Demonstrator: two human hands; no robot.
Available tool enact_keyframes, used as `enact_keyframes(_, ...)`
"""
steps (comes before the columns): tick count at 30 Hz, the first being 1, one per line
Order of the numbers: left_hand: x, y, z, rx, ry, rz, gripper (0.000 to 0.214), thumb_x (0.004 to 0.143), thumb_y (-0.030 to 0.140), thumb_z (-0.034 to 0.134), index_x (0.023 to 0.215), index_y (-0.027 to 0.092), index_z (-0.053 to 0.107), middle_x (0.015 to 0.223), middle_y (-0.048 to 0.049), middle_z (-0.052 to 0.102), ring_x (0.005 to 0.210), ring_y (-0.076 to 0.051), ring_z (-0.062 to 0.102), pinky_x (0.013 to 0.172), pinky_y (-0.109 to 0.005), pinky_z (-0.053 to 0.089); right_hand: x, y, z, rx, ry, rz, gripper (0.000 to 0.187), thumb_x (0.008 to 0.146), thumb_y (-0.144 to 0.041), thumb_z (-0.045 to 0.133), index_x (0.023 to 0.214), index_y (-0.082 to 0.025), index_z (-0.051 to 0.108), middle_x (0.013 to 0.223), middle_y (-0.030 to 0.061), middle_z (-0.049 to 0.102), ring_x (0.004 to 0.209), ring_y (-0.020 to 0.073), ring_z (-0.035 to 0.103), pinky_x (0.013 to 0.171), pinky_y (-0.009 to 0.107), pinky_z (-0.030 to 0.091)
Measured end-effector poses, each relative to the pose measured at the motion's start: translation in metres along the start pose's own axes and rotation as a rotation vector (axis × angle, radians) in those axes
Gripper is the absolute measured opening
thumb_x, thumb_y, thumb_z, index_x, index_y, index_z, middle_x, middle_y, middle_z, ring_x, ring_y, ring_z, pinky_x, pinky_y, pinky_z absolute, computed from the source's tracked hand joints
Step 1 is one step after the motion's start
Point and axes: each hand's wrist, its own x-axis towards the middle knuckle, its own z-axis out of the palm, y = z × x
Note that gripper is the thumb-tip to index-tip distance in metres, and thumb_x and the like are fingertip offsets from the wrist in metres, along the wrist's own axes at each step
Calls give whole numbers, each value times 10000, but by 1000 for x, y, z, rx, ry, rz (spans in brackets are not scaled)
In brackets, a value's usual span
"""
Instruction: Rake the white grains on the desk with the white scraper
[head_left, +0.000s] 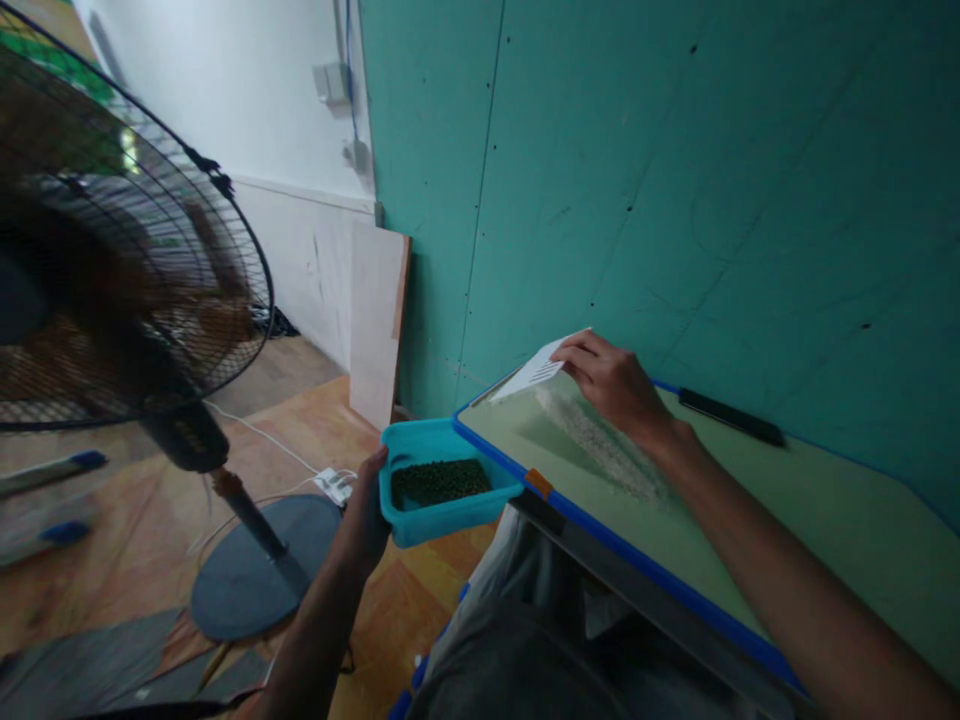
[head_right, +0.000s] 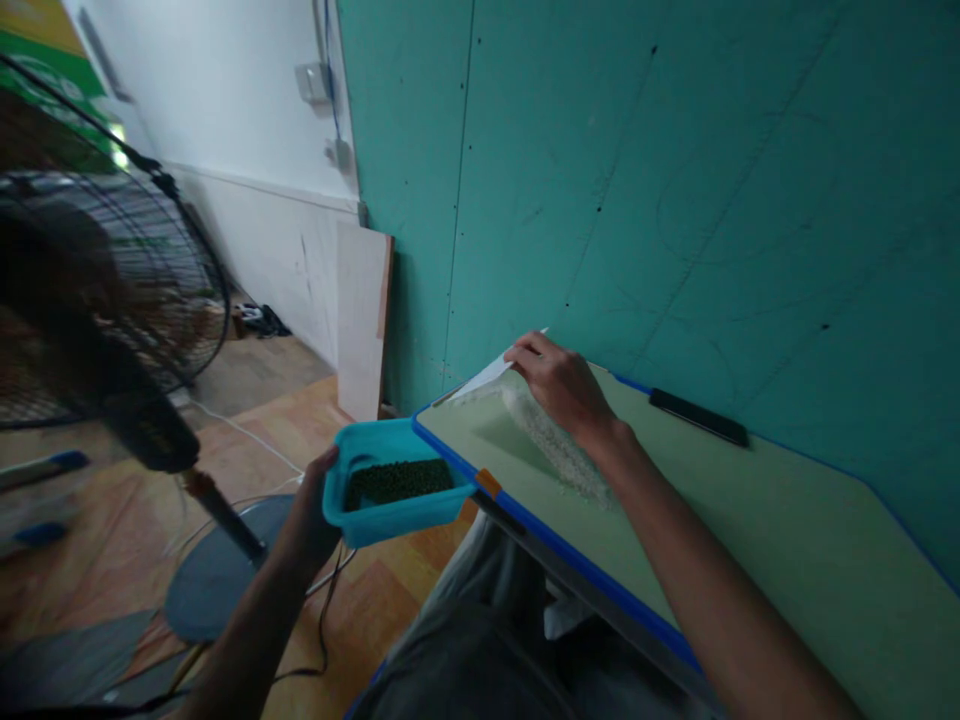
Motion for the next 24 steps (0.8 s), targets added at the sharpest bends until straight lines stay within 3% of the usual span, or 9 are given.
enact_keyframes(8, -2, 1, 0, -11, 15, 9, 548, 808, 580, 689, 1121, 135, 759, 1026, -96, 813, 1119, -360, 713, 951, -445, 563, -9, -4, 36, 14, -7, -14, 254, 986, -125, 501, 1076, -201, 726, 1086, 107, 701, 966, 231, 670, 833, 360, 523)
enact_keyframes(16, -2, 3, 1, -24, 41, 16, 430, 800, 551, 700, 981, 167, 768, 943, -75, 818, 1107, -361, 719, 920, -440, 582, -13, -3, 46, 60, 49, 24, 268, 975, -129, 510, 1077, -211, 744, 1065, 104, 711, 959, 224, 681, 838, 347, 526)
enact_keyframes(24, -3, 2, 0, -27, 14, -8, 532, 813, 552, 689, 1158, 151, 744, 1019, -86, 814, 1104, -360, 722, 927, -443, 579, -16, -3, 49, 64, 45, 25, 294, 966, -98, 494, 1074, -204, 746, 1049, 110, 712, 944, 224, 677, 830, 350, 524)
